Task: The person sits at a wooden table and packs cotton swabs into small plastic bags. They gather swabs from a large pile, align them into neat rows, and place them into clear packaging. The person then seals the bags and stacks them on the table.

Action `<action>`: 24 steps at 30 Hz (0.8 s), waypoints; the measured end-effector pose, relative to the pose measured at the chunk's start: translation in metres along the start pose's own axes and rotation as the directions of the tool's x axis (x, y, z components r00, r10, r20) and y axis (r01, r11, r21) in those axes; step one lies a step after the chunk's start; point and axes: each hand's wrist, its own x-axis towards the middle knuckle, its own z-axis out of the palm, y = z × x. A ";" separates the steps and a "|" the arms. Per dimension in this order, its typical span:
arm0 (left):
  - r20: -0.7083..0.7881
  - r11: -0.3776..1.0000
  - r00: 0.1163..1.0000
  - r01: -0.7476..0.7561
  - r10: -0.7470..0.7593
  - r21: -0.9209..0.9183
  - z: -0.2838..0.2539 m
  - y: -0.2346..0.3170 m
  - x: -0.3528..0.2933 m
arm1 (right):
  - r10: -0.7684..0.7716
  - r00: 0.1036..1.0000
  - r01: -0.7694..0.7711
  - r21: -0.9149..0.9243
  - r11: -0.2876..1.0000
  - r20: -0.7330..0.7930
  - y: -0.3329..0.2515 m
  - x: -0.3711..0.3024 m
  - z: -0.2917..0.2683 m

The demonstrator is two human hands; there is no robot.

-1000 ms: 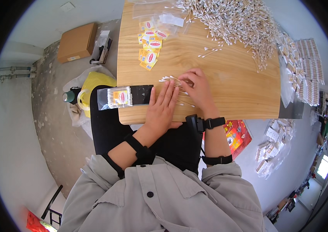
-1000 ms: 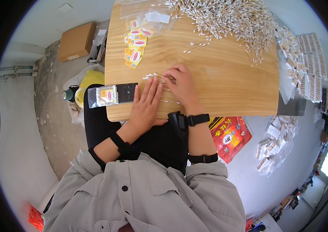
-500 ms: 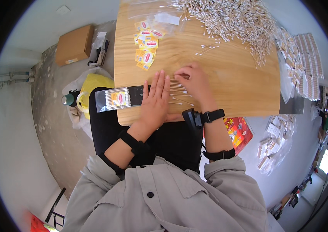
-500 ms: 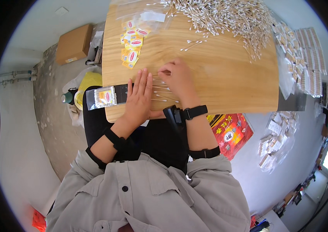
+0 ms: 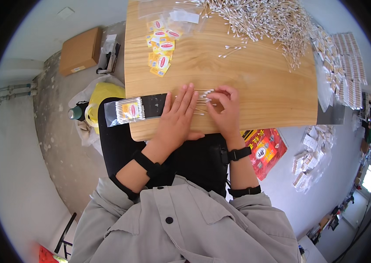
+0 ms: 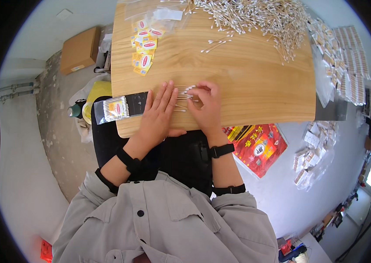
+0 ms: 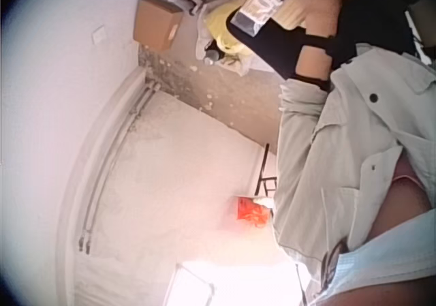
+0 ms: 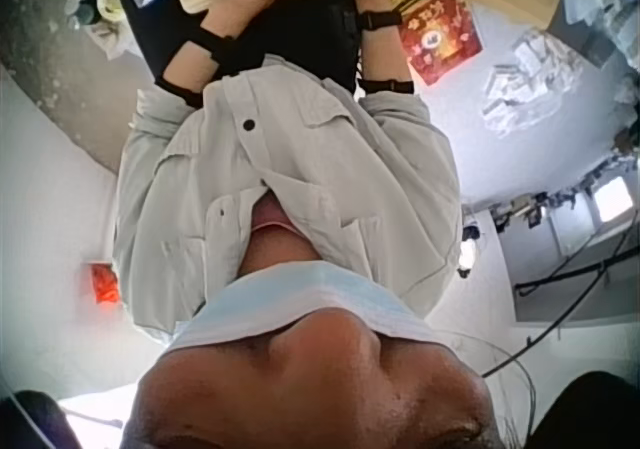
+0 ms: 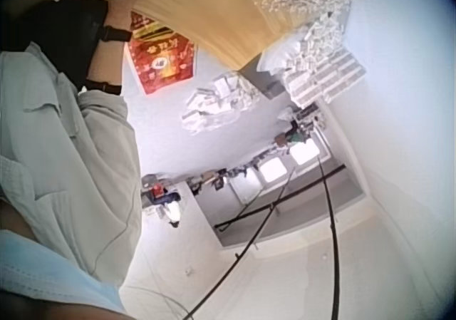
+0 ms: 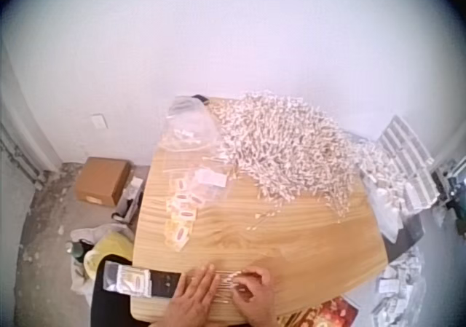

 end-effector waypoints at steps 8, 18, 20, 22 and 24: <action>0.022 0.997 1.000 0.008 -0.010 0.081 0.006 -0.001 -0.002 | -0.013 0.998 0.012 0.016 1.000 0.065 0.002 0.000 -0.002; 0.022 0.995 1.000 0.010 -0.012 0.103 0.007 0.000 -0.003 | -0.019 0.993 0.007 0.099 0.995 0.118 0.010 0.002 -0.007; 0.022 0.993 1.000 0.010 -0.012 0.115 0.006 0.001 -0.003 | 0.006 0.991 -0.018 0.090 0.996 0.131 0.009 0.003 -0.007; 0.023 0.992 1.000 0.008 -0.011 0.126 0.006 0.000 -0.003 | 0.015 0.989 -0.026 0.068 0.997 0.149 0.008 0.004 -0.008; 0.017 0.993 1.000 0.013 -0.015 0.114 0.006 0.001 -0.003 | 0.062 0.996 -0.066 0.064 0.996 0.064 0.006 0.003 -0.006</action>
